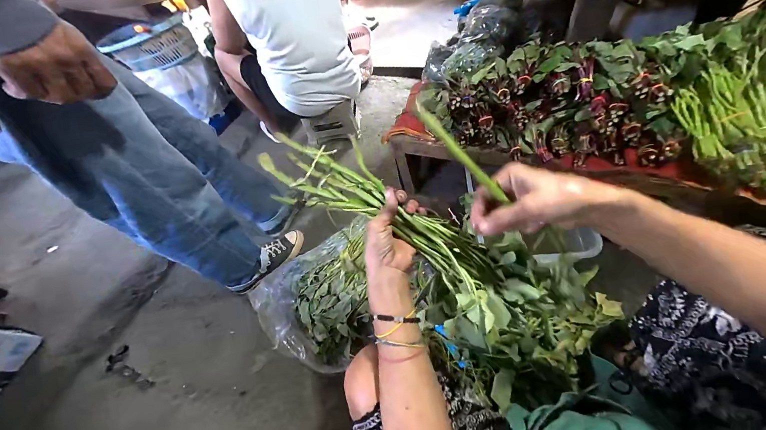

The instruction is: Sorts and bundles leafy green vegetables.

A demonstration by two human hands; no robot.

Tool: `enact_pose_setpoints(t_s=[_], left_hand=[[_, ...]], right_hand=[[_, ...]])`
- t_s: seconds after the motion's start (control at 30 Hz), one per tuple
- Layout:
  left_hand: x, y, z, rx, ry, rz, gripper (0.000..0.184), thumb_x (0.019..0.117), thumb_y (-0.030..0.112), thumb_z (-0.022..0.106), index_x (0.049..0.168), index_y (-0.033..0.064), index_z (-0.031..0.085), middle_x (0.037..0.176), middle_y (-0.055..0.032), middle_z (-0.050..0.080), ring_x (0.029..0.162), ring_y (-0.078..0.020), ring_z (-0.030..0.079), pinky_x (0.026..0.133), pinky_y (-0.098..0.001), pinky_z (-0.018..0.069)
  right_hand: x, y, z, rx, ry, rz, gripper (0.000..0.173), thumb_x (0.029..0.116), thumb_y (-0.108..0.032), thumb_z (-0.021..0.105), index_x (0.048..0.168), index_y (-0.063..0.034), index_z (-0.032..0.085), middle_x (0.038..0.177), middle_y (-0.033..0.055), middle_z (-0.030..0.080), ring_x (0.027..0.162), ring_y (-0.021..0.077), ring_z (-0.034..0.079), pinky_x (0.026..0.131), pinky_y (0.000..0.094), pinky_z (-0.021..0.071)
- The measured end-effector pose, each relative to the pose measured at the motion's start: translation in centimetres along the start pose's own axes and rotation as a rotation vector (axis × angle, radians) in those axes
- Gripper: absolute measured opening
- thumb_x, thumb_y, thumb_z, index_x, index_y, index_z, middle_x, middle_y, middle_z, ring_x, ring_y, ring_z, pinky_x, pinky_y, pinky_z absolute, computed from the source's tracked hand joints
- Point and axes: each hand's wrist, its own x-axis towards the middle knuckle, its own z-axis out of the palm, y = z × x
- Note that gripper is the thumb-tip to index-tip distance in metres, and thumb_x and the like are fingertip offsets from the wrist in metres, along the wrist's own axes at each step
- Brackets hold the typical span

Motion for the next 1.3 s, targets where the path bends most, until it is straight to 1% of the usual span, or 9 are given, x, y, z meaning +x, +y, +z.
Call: enact_pose_setpoints(t_s=[0.17, 0.33, 0.47, 0.57, 0.7, 0.83, 1.07, 1.2, 1.3], left_hand=[[0.2, -0.1, -0.1, 0.062, 0.086, 0.078, 0.022, 0.1099, 0.02, 0.043, 0.098, 0.0139, 0.061, 0.083, -0.0003, 0.064, 0.067, -0.0126, 0.064, 0.066, -0.0303, 0.0596], [0.4, -0.3, 0.3, 0.112, 0.203, 0.116, 0.019, 0.1085, 0.016, 0.046, 0.097, 0.0121, 0.06, 0.081, -0.0014, 0.064, 0.064, -0.0126, 0.064, 0.062, -0.0293, 0.0594], [0.6, -0.3, -0.1, 0.115, 0.156, 0.125, 0.023, 0.1094, 0.018, 0.044, 0.095, 0.0114, 0.061, 0.081, -0.0016, 0.064, 0.066, -0.0135, 0.064, 0.065, -0.0303, 0.0597], [0.7, -0.1, -0.3, 0.12, 0.117, 0.114, 0.02, 0.109, 0.017, 0.045, 0.1, 0.0108, 0.062, 0.085, -0.0028, 0.065, 0.069, -0.0143, 0.065, 0.067, -0.0318, 0.0602], [0.6, 0.0, 0.1, 0.168, 0.133, 0.103, 0.017, 0.1074, 0.013, 0.048, 0.104, 0.0091, 0.064, 0.09, -0.0048, 0.066, 0.072, -0.0159, 0.067, 0.067, -0.0321, 0.0606], [0.5, -0.1, 0.3, 0.204, 0.155, 0.107, 0.013, 0.1061, 0.01, 0.051, 0.105, 0.0091, 0.064, 0.09, -0.0048, 0.067, 0.07, -0.0156, 0.067, 0.065, -0.0321, 0.061], [0.3, -1.2, 0.9, 0.259, 0.146, 0.053, 0.009, 0.1039, 0.006, 0.054, 0.103, 0.006, 0.063, 0.086, -0.0071, 0.066, 0.066, -0.0163, 0.065, 0.063, -0.032, 0.0606], [0.3, -1.6, 1.3, 0.312, 0.187, 0.024, 0.006, 0.1019, 0.005, 0.057, 0.106, 0.0064, 0.06, 0.084, -0.0072, 0.065, 0.064, -0.0164, 0.064, 0.06, -0.032, 0.0592], [0.1, -1.5, 1.2, 0.339, 0.209, 0.009, 0.007, 0.1015, 0.006, 0.059, 0.109, 0.0057, 0.059, 0.083, -0.0075, 0.065, 0.062, -0.0159, 0.063, 0.059, -0.0316, 0.0587]], right_hand=[[-1.7, 4.7, 2.9, 0.06, -0.03, 0.032, 0.006, 0.0948, -0.011, 0.068, 0.099, -0.009, 0.072, 0.078, -0.0093, 0.065, 0.049, -0.0055, 0.042, 0.044, 0.0138, 0.0345], [-2.5, 7.1, 4.9, -0.09, 0.042, 0.027, 0.032, 0.0781, -0.028, 0.086, 0.098, -0.0094, 0.068, 0.075, -0.0083, 0.056, 0.062, -0.0006, 0.05, 0.059, 0.0187, 0.0438], [-2.8, 8.1, 4.6, -0.071, 0.082, 0.027, 0.011, 0.0873, -0.016, 0.074, 0.093, -0.0073, 0.071, 0.077, -0.007, 0.063, 0.066, -0.002, 0.055, 0.062, 0.0193, 0.0473], [-3.2, 8.2, 3.2, 0.019, 0.132, 0.007, 0.005, 0.0887, -0.012, 0.07, 0.093, -0.0091, 0.07, 0.078, -0.0087, 0.063, 0.061, -0.0037, 0.052, 0.055, 0.0156, 0.0432], [-4.0, 8.3, 2.3, 0.092, 0.198, 0.004, 0.012, 0.0873, -0.008, 0.068, 0.098, -0.0108, 0.066, 0.085, -0.0076, 0.063, 0.057, -0.0033, 0.05, 0.048, 0.0136, 0.0412], [-4.0, 8.9, 2.2, 0.026, 0.233, 0.012, 0.013, 0.0894, -0.008, 0.068, 0.102, -0.0063, 0.067, 0.091, -0.0053, 0.067, 0.068, -0.0016, 0.057, 0.059, 0.0161, 0.048], [0.0, 7.8, 3.2, 0.059, 0.296, -0.025, 0.013, 0.0939, -0.011, 0.068, 0.104, -0.0036, 0.07, 0.091, -0.0027, 0.068, 0.073, -0.0001, 0.06, 0.064, 0.0178, 0.0499], [2.7, 8.0, 3.8, 0.015, 0.25, -0.025, 0.021, 0.0875, -0.013, 0.077, 0.105, -0.0025, 0.069, 0.092, 0.0014, 0.068, 0.078, 0.005, 0.063, 0.072, 0.0236, 0.054], [3.2, 7.5, 4.0, 0.015, 0.228, 0.027, 0.011, 0.0883, -0.009, 0.075, 0.098, -0.0042, 0.073, 0.084, -0.003, 0.068, 0.066, -0.0008, 0.056, 0.06, 0.0184, 0.0464]])
